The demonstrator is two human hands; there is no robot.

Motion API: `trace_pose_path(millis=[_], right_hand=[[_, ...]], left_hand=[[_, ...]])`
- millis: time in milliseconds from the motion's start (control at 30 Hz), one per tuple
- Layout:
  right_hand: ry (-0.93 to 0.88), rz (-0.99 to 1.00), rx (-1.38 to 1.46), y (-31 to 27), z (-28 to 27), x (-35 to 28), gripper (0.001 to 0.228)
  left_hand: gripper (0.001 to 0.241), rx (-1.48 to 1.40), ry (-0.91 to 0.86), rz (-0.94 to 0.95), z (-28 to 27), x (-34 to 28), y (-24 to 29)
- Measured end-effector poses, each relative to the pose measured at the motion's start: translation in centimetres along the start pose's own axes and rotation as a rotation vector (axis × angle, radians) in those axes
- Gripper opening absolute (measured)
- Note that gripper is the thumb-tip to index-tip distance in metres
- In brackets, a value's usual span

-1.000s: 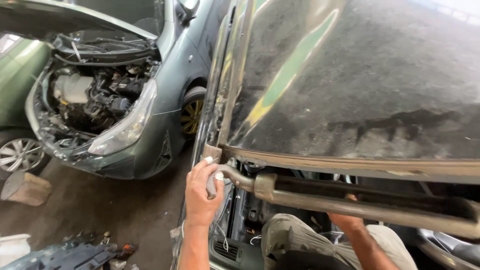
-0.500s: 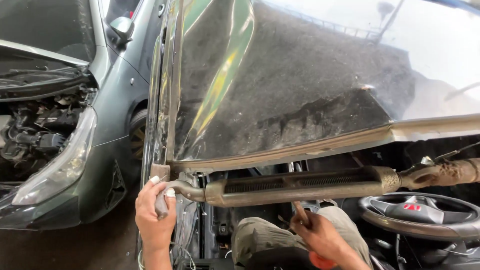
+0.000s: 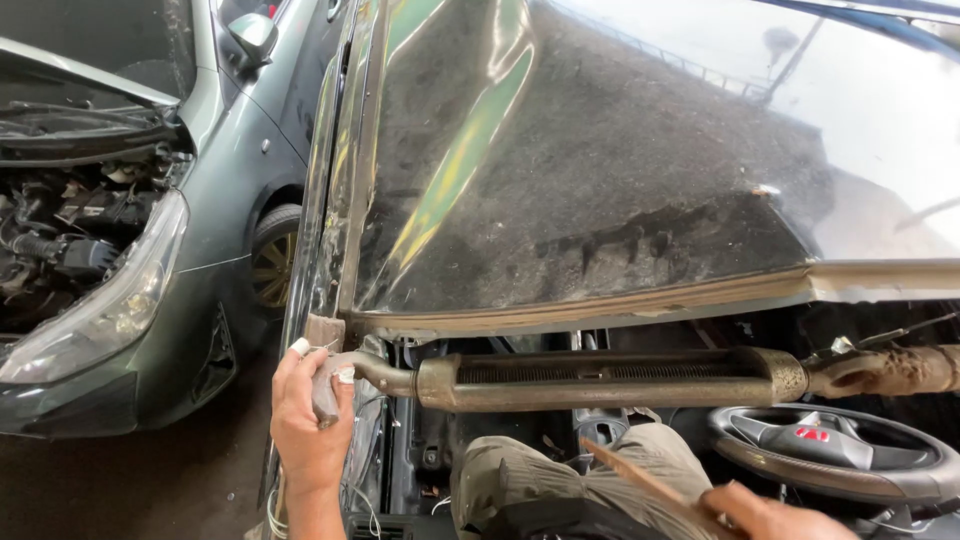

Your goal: The person uses a hammer and a metal bar to work on the windshield frame of a damaged car. They repeatedly strike the frame area while holding the bar in place.

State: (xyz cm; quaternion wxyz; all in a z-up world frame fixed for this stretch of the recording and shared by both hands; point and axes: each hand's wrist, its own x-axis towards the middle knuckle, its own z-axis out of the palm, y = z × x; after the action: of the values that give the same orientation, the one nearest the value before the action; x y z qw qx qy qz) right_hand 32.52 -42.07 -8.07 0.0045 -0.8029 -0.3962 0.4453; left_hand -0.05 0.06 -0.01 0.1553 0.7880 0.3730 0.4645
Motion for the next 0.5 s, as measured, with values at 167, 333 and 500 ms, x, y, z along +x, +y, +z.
trace_pose_path(millis=[167,333,500], right_hand=[[0.316,0.201,-0.457,-13.3,-10.0,-10.9,0.043],[0.341,0.026,-1.289,-19.2,-14.6,-10.9,0.028],[0.120,0.104,-1.360,-28.0,-17.4,-10.4,0.006]], left_hand=[[0.029,-0.015,0.002,0.013,0.0,-0.2,-0.4],[0.031,-0.051,0.025,0.023,0.1,0.0,-0.5],[0.031,-0.034,0.032,0.053,0.2,-0.1,-1.4]])
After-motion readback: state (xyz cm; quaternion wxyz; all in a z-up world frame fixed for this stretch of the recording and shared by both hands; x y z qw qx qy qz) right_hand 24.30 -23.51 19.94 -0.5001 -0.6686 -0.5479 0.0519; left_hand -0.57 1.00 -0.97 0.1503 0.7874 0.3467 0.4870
